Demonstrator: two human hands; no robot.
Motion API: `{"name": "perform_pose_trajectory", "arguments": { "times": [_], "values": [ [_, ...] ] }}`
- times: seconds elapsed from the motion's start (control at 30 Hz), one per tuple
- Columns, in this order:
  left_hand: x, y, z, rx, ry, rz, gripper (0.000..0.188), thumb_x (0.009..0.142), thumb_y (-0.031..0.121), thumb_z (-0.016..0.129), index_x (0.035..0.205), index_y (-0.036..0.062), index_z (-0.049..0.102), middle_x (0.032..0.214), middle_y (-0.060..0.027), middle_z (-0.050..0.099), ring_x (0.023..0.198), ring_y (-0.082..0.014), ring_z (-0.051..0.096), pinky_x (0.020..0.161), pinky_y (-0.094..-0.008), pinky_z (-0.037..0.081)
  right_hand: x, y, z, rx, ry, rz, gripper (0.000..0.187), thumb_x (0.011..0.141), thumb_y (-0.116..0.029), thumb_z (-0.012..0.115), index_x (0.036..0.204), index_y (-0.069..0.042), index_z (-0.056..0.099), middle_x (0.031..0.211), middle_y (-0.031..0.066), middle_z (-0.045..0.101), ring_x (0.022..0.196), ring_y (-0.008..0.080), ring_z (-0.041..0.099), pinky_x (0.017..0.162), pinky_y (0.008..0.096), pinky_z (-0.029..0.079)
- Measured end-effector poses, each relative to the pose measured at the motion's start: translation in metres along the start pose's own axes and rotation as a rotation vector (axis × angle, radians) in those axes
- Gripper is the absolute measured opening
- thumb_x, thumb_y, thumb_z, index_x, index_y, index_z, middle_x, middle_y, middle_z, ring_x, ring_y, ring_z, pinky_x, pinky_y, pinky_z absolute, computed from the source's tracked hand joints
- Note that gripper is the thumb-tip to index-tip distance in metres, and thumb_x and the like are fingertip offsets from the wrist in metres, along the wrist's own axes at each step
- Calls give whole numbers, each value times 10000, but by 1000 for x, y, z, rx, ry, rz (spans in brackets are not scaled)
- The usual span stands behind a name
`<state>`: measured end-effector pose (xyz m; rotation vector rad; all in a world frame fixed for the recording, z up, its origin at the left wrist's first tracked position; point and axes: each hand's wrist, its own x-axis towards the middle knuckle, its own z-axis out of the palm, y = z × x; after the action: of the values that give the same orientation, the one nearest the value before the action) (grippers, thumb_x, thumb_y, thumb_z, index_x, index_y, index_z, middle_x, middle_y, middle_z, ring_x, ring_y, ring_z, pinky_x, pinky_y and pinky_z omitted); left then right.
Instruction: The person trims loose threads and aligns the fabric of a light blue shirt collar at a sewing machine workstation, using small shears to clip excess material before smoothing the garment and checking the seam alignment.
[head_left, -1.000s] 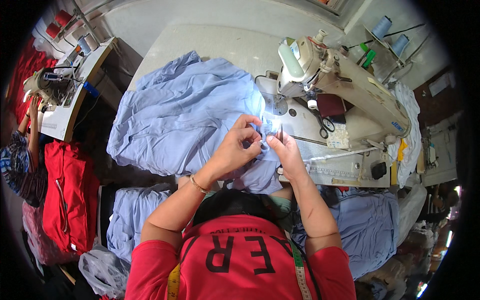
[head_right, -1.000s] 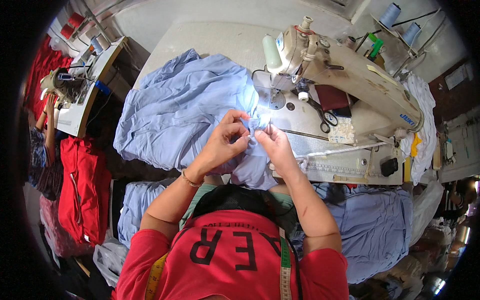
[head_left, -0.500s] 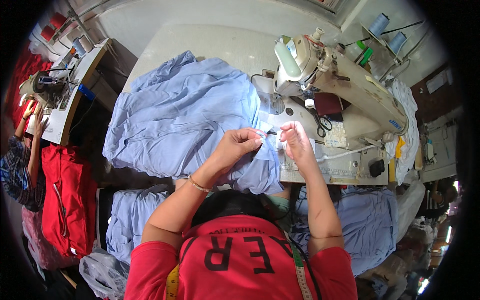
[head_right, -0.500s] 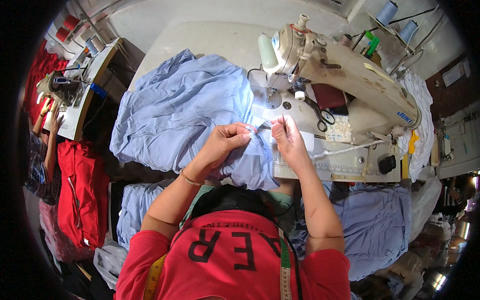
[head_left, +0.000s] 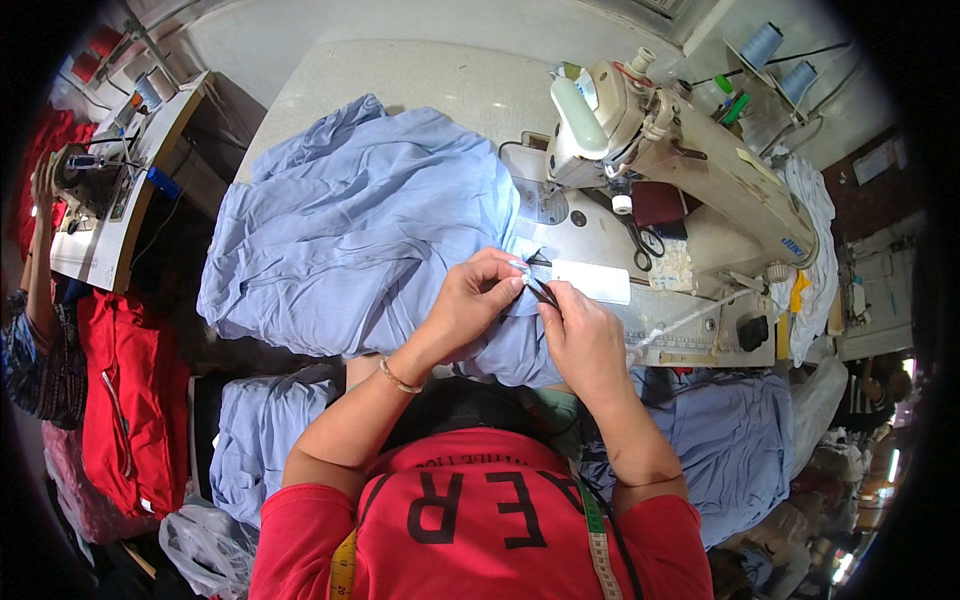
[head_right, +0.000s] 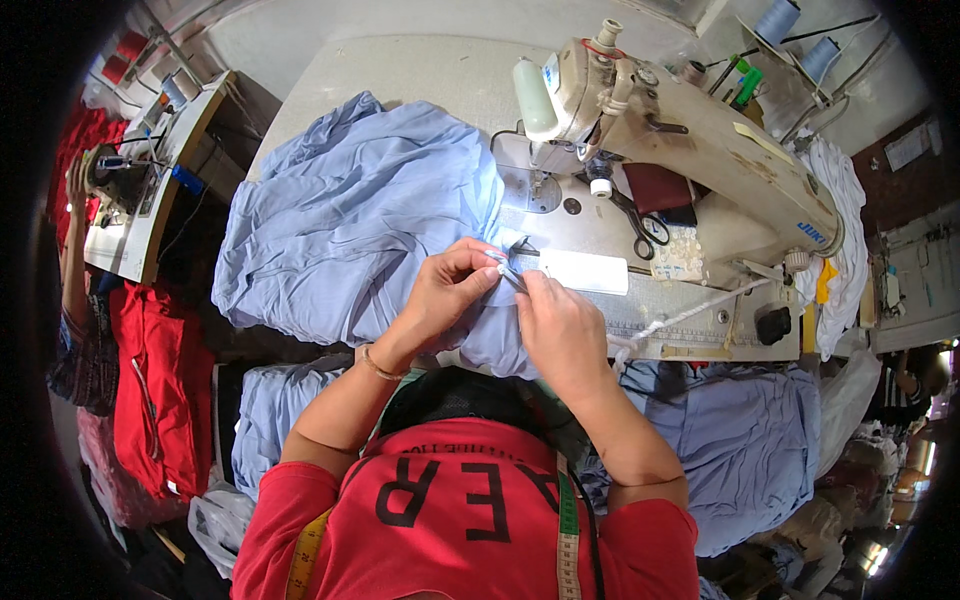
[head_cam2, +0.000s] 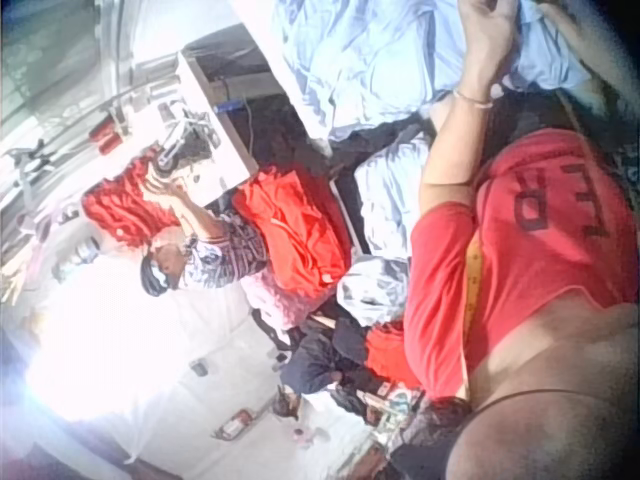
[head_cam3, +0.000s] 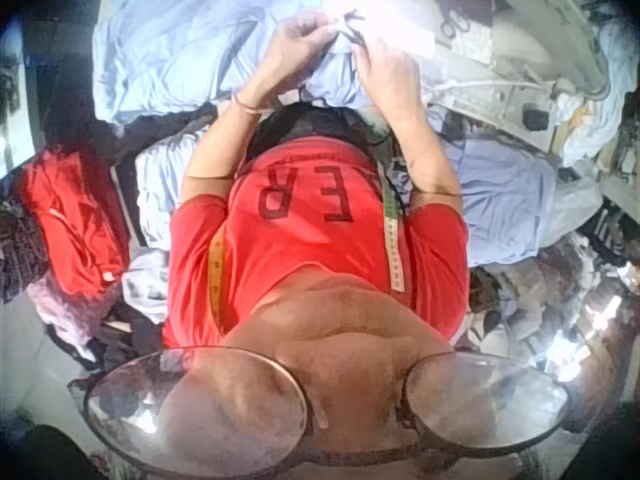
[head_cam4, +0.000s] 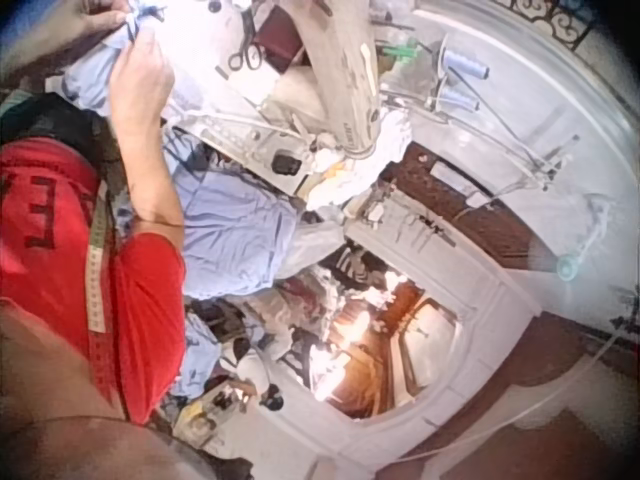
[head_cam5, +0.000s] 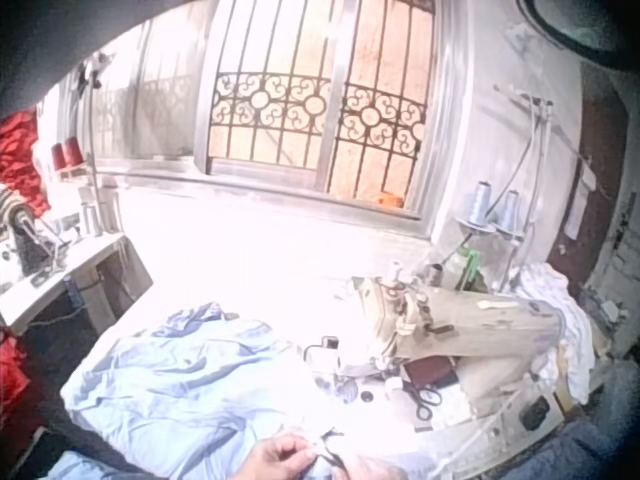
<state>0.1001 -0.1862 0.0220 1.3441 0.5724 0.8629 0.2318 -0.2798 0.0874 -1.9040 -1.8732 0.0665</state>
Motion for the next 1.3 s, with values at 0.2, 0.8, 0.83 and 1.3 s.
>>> {"name": "perform_pose_trajectory", "arguments": {
  "times": [0.2, 0.8, 0.83, 1.3],
  "values": [
    [-2, 3, 3, 63, 23, 54, 106, 856, 49, 575, 856, -38, 636, 969, -37, 533, 827, -88, 502, 735, -215, 411, 0, -1, 2, -91, 36, -34, 139, 809, -128, 575, 908, -54, 512, 729, 121, 580, 680, 307, 584, 612, 418, 457],
    [-2, 0, 3, 83, 60, 75, 113, 840, 62, 589, 798, -41, 613, 880, -42, 512, 741, -90, 486, 651, -214, 404, 0, 9, 21, -88, 128, -111, 167, 832, -134, 568, 963, -39, 527, 756, 115, 583, 686, 291, 585, 623, 396, 456],
    [-1, -2, 2, 80, 54, 72, 114, 839, 64, 591, 795, -39, 611, 865, -41, 513, 736, -92, 484, 646, -217, 401, 1, 11, 23, -77, 135, -122, 173, 833, -136, 569, 968, -36, 527, 759, 116, 584, 691, 289, 586, 625, 394, 456],
    [0, -4, -2, 125, 35, 35, 103, 826, 67, 594, 777, -24, 593, 875, -26, 531, 755, -75, 481, 666, -209, 392, 10, 23, 32, -73, 69, -198, 147, 843, -161, 564, 926, -43, 530, 750, 101, 597, 657, 277, 607, 562, 362, 472]
  ]
}}
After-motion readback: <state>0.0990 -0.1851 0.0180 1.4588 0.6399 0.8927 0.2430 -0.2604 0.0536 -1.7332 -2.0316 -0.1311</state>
